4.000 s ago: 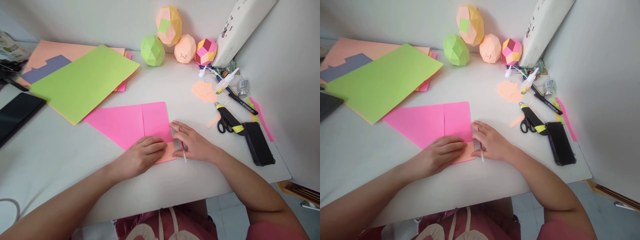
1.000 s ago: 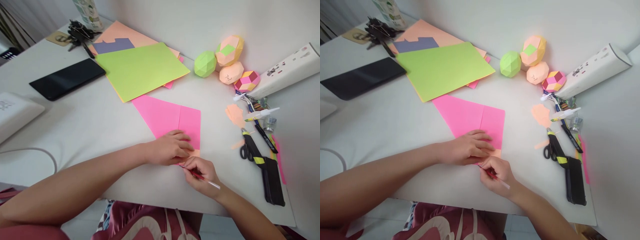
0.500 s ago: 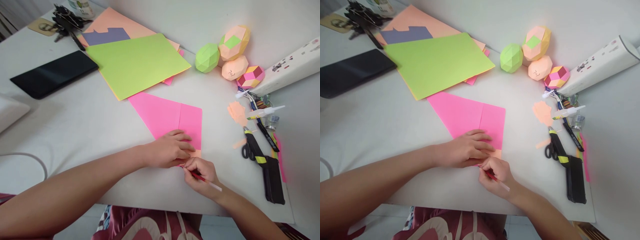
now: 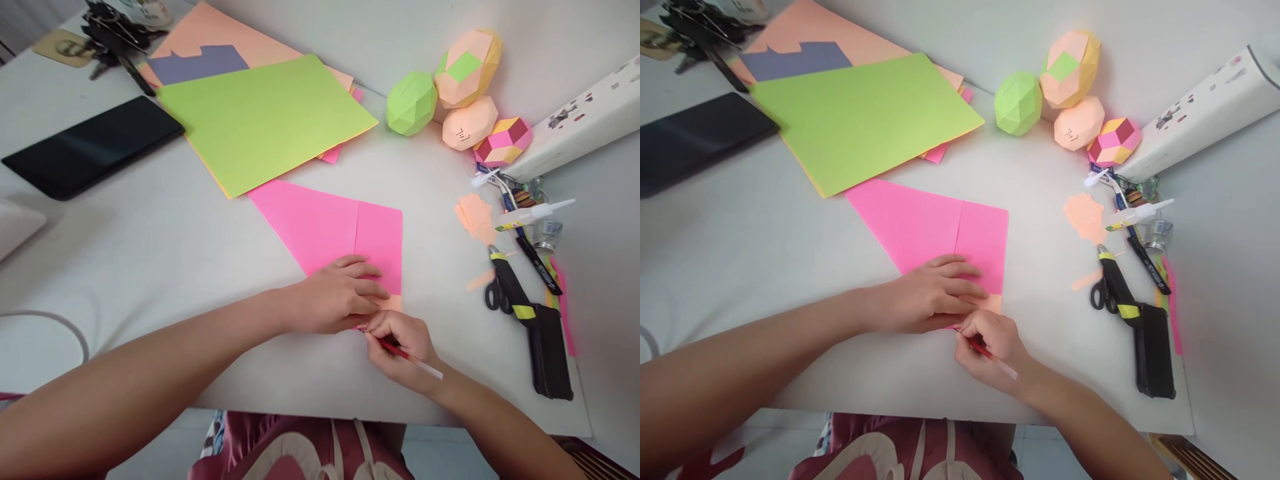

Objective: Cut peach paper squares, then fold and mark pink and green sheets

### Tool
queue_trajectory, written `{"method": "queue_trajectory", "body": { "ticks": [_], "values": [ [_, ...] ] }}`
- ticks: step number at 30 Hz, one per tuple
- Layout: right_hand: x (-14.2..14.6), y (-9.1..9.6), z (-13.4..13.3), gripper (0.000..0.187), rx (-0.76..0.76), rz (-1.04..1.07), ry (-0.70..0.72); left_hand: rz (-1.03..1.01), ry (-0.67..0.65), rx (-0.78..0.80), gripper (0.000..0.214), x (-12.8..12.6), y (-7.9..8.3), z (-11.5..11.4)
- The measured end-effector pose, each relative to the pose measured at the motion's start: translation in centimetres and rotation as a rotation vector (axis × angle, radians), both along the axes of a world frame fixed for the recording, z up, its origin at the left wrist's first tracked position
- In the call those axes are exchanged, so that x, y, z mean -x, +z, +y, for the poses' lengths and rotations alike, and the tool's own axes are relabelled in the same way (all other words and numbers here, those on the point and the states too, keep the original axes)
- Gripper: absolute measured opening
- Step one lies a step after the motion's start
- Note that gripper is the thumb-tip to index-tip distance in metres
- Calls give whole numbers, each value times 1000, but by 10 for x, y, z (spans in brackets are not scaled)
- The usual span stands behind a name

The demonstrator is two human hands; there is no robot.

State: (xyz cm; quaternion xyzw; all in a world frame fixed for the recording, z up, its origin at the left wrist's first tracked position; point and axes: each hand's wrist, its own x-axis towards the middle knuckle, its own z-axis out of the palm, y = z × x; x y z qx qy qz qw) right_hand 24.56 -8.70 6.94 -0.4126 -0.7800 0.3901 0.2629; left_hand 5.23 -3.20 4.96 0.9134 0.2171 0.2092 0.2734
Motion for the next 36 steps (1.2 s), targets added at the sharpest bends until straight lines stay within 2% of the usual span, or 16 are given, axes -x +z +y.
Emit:
{"method": "queue_trajectory", "body": {
  "ticks": [29, 32, 34, 36],
  "values": [
    [-1, -1, -1, 18, 68, 23, 7, -9, -10, 5, 17, 0, 1, 0],
    [-3, -2, 2, 18, 166, 88, -28, 2, -13, 22, 17, 1, 2, 0],
    [-6, -4, 7, 17, 247, 200, -88, 6, -18, 44, 17, 1, 4, 1],
    [-12, -5, 13, 13, 261, 330, -161, -10, -27, 74, 19, 2, 6, 2]
  ]
}}
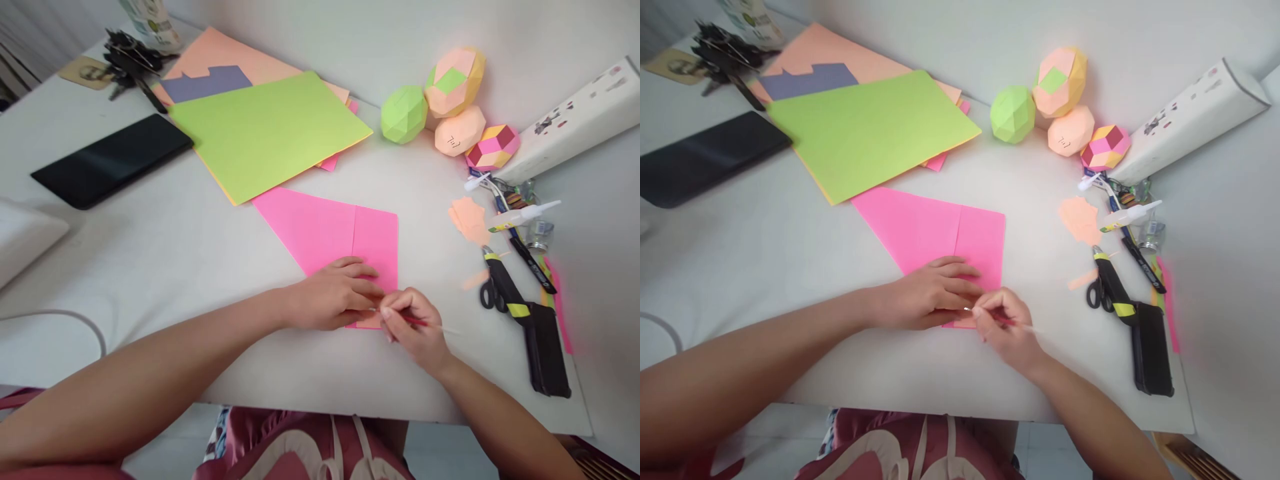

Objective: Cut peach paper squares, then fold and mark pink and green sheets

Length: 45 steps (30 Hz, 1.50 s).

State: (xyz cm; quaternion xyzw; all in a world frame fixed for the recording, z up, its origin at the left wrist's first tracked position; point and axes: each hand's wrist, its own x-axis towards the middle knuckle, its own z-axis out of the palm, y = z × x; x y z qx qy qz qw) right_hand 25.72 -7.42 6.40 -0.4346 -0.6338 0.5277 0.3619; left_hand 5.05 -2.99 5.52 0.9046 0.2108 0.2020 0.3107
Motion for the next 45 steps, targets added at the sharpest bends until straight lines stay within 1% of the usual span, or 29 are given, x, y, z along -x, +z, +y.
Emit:
{"method": "queue_trajectory", "body": {
  "ticks": [2, 4, 6, 8, 9, 11, 13, 15, 20, 23, 25, 27, 30, 32, 34, 36, 38, 42, 45],
  "values": [
    [-7, -1, 6, 9, -50, 73, -77, -57, -8, 47, 23, 1, 2, 2],
    [-14, -1, 11, 12, -137, 73, -139, -169, -6, 141, 26, 2, 2, 3],
    [-21, -1, 14, 19, -232, 16, -189, -320, 42, 307, 27, 3, 1, 4],
    [-25, -1, 16, 22, -348, -111, -189, -433, 152, 524, 22, 4, -2, 5],
    [-27, -2, 18, 21, -415, -193, -148, -447, 186, 533, 22, 5, -4, 5],
    [-28, -6, 22, 17, -556, -363, -3, -467, 247, 500, 21, 6, -5, 5],
    [-30, -9, 26, 27, -677, -500, 136, -498, 324, 453, 24, 6, -5, 6],
    [-32, -12, 29, 31, -695, -592, 190, -531, 377, 388, 25, 6, -2, 5],
    [-39, -11, 30, 27, -647, -673, 191, -538, 423, 305, 28, 1, 9, -2],
    [-46, -7, 31, 26, -656, -689, 188, -483, 428, 274, 27, -1, 14, -8],
    [-53, -4, 35, 29, -645, -678, 194, -429, 449, 241, 27, 1, 14, -8],
    [-64, 0, 40, 34, -593, -666, 225, -363, 493, 189, 27, 4, 11, -3],
    [-86, 6, 46, 40, -432, -628, 253, -240, 588, 78, 29, 14, 0, 11],
    [-99, 10, 49, 40, -309, -589, 223, -143, 662, 4, 31, 21, -8, 23],
    [-108, 12, 51, 39, -232, -562, 181, -39, 739, -43, 41, 26, -15, 31],
    [-112, 13, 53, 39, -204, -553, 160, 58, 790, -70, 51, 29, -21, 36],
    [-113, 12, 54, 39, -188, -547, 160, 137, 822, -90, 55, 29, -24, 37],
    [-112, 7, 55, 42, -154, -541, 177, 240, 876, -118, 58, 27, -28, 38],
    [-111, 3, 55, 47, -143, -537, 172, 280, 902, -139, 55, 26, -30, 40]
  ]
}}
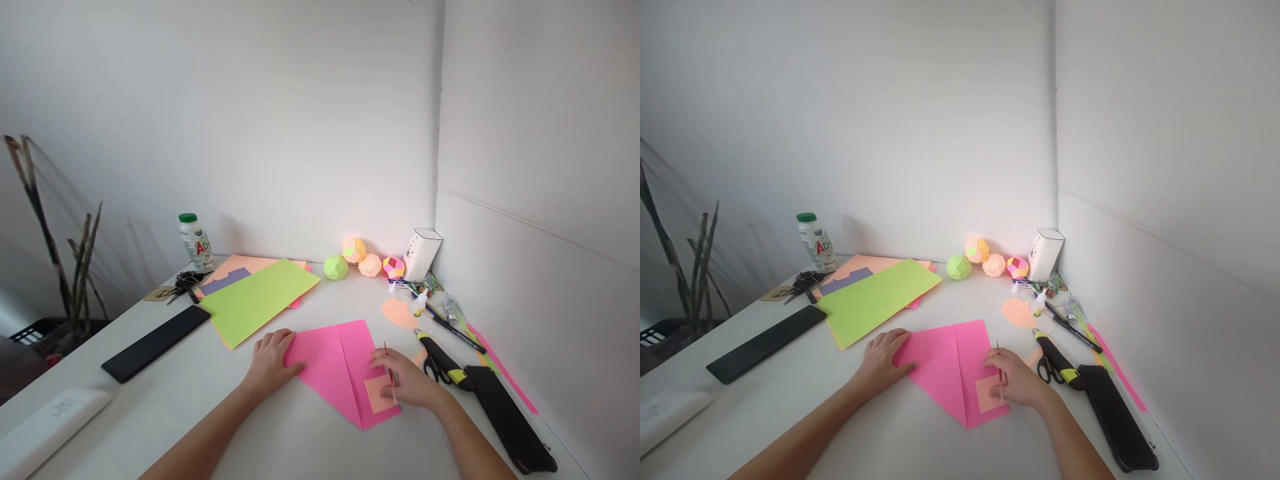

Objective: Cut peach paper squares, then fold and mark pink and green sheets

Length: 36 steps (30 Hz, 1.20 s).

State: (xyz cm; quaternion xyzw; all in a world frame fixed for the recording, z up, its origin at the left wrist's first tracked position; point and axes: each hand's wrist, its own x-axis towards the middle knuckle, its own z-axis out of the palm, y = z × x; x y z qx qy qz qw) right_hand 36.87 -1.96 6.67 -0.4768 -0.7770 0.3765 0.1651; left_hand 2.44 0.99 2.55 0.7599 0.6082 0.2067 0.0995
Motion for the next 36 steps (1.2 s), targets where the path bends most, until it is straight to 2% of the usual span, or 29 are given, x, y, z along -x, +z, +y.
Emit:
{"method": "queue_trajectory", "body": {
  "ticks": [4, 8, 19, 24, 29, 34, 36],
  "values": [
    [4, -3, -3, 44, 4, 1, -40, 37, 16, -29, 53, 1, -2, 1],
    [14, -1, -7, 38, -17, -13, -75, 61, -32, -62, 54, 2, -6, 1],
    [43, -6, -19, 29, -190, -73, -133, 85, -86, -97, 65, 6, -17, 4],
    [52, -13, -21, 32, -212, -45, -83, 96, -122, -100, 74, 7, -17, 5],
    [56, -17, -16, 36, -204, -36, -108, 111, -176, -100, 82, 7, -19, 5],
    [57, -12, -17, 51, -139, -43, -95, 127, -195, -92, 91, 8, -21, 6],
    [58, -9, -19, 51, -110, -48, -102, 129, -194, -96, 91, 8, -22, 6]
  ]
}}
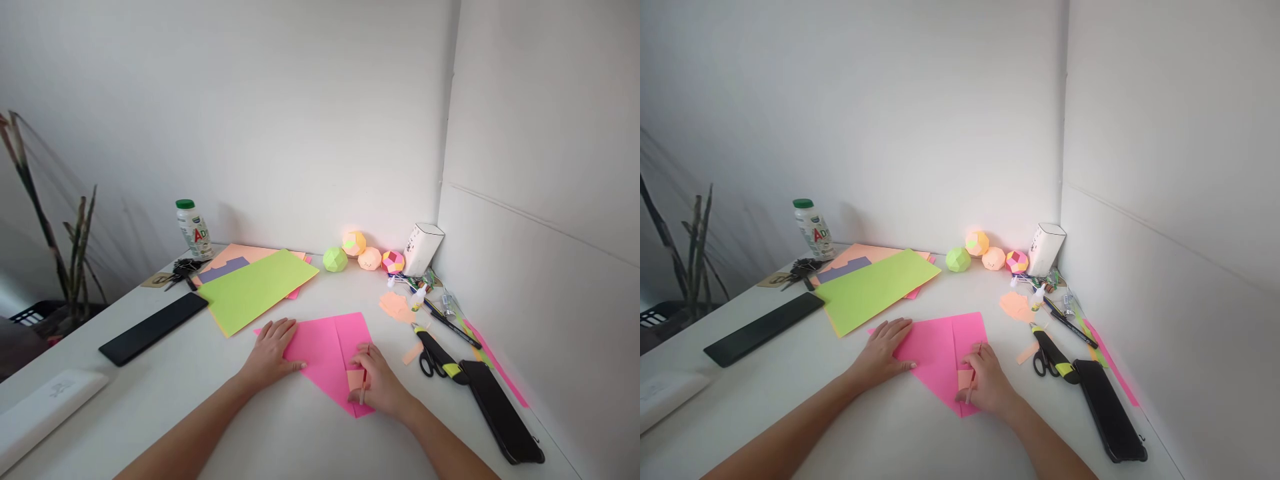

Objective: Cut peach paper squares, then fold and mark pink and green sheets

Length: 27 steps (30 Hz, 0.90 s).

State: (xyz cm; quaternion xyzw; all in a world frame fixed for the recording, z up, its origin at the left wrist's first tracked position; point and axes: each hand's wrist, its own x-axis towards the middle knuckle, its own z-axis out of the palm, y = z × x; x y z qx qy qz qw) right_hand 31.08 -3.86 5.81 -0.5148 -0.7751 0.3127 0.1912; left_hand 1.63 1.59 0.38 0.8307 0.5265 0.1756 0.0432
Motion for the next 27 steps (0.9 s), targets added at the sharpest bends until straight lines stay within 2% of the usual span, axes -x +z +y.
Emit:
{"method": "queue_trajectory", "body": {
  "ticks": [4, 9, 14, 22, 24, 27],
  "values": [
    [4, 3, -5, 41, 22, -7, -26, -2, -2, -15, 87, 0, 0, 0],
    [7, 0, -8, 37, 3, 17, -50, -1, -2, -19, 85, 0, 2, -1],
    [13, -1, -9, 36, -13, 72, -72, -9, -1, -17, 88, -2, 2, -1],
    [33, -4, -16, 28, 1, 166, -183, -92, -9, -11, 97, -3, 2, -1],
    [34, -6, -17, 28, -15, 192, -163, -134, -3, -14, 103, -5, 2, -2],
    [33, -10, -18, 27, -150, 243, -4, -214, 27, -31, 107, -7, 5, -5]
  ]
}}
